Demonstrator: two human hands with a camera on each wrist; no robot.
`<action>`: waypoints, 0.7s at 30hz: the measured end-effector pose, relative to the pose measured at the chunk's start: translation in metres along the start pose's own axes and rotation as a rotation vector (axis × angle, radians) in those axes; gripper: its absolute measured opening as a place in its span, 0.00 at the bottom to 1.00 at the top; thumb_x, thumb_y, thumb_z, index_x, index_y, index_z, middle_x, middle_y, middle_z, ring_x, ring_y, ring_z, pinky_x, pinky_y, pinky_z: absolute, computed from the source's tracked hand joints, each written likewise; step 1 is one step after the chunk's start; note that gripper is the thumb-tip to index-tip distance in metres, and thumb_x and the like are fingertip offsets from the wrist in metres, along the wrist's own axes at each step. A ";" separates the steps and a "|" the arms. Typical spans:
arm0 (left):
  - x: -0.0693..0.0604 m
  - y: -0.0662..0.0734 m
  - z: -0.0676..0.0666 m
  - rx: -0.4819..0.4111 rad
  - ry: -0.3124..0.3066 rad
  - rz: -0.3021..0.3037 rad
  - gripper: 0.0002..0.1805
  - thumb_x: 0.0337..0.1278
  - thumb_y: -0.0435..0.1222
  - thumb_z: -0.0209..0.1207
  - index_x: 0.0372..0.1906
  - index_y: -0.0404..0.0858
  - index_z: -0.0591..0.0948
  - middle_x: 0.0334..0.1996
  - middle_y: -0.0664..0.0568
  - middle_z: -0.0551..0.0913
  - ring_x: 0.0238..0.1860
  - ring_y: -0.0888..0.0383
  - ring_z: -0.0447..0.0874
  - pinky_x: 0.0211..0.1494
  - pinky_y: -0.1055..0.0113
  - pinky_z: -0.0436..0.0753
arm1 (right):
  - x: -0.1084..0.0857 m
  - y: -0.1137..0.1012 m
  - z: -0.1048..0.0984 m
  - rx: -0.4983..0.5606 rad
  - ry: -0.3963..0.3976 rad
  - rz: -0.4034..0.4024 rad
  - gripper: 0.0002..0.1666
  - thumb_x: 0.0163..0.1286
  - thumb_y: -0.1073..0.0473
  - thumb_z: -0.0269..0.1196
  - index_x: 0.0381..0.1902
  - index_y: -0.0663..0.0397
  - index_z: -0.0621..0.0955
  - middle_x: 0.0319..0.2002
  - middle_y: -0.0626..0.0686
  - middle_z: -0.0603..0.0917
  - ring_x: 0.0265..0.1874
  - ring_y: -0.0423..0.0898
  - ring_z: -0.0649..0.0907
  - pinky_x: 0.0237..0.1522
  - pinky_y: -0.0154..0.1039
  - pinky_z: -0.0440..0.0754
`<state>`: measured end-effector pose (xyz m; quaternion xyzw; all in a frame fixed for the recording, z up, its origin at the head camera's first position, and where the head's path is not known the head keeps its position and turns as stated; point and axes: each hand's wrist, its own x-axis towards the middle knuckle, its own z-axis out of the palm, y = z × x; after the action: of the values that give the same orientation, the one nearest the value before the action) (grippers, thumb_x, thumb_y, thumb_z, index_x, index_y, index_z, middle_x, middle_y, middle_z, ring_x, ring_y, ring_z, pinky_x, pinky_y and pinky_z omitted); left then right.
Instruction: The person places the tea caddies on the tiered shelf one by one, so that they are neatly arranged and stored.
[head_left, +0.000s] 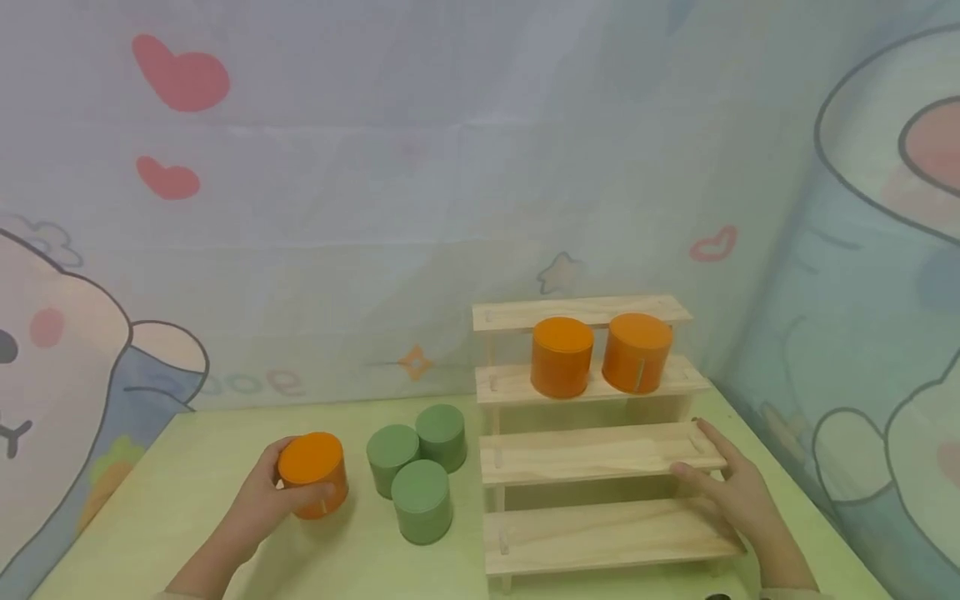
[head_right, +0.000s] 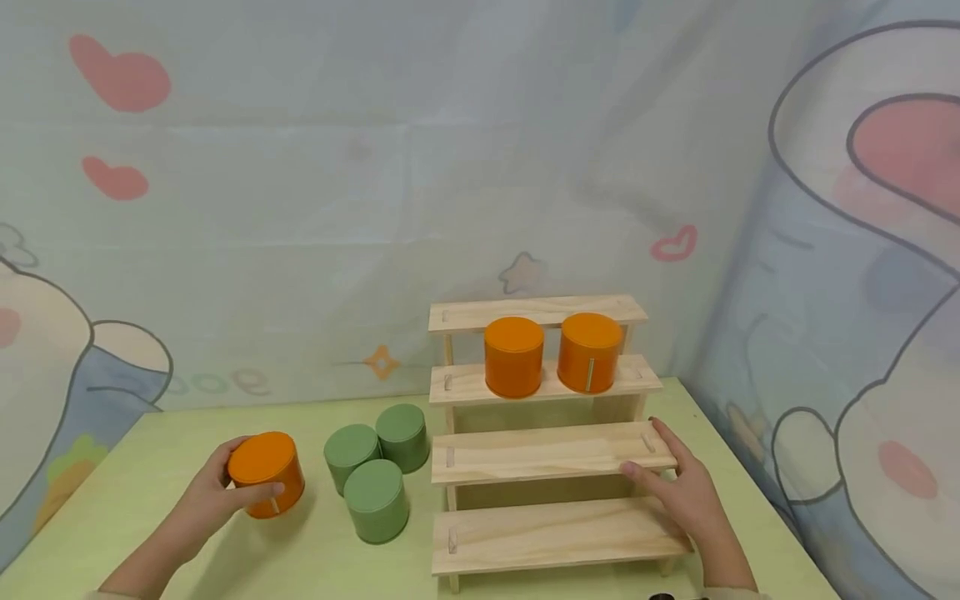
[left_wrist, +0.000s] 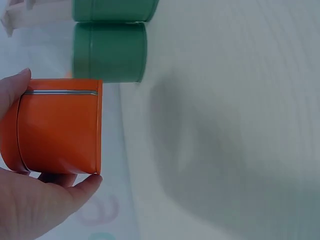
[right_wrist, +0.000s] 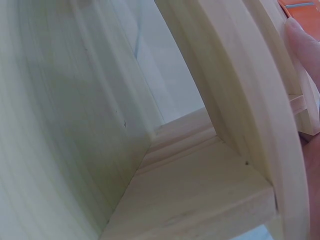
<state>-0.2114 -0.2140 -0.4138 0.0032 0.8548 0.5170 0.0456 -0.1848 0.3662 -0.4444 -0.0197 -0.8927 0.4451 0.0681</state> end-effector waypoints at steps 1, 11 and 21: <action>0.000 0.003 -0.002 0.005 -0.001 0.004 0.50 0.52 0.42 0.69 0.72 0.32 0.50 0.67 0.36 0.61 0.67 0.39 0.59 0.64 0.35 0.63 | 0.000 0.000 0.000 -0.002 -0.002 0.000 0.51 0.67 0.45 0.62 0.77 0.46 0.48 0.73 0.70 0.50 0.65 0.80 0.55 0.57 0.77 0.58; -0.012 0.038 -0.004 0.019 -0.006 0.063 0.50 0.51 0.41 0.69 0.72 0.35 0.51 0.67 0.38 0.62 0.68 0.40 0.59 0.62 0.34 0.65 | -0.002 -0.004 -0.001 0.018 -0.031 0.015 0.51 0.67 0.45 0.62 0.77 0.45 0.46 0.74 0.69 0.48 0.65 0.82 0.52 0.57 0.78 0.56; -0.020 0.076 0.010 -0.012 -0.026 0.160 0.48 0.48 0.39 0.71 0.70 0.37 0.56 0.65 0.42 0.67 0.67 0.42 0.62 0.63 0.35 0.66 | -0.003 -0.004 -0.001 0.026 -0.035 -0.001 0.51 0.67 0.45 0.62 0.78 0.43 0.46 0.74 0.69 0.47 0.65 0.81 0.52 0.57 0.78 0.55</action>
<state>-0.1938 -0.1706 -0.3493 0.0778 0.8481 0.5238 0.0155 -0.1816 0.3642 -0.4405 -0.0106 -0.8878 0.4570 0.0527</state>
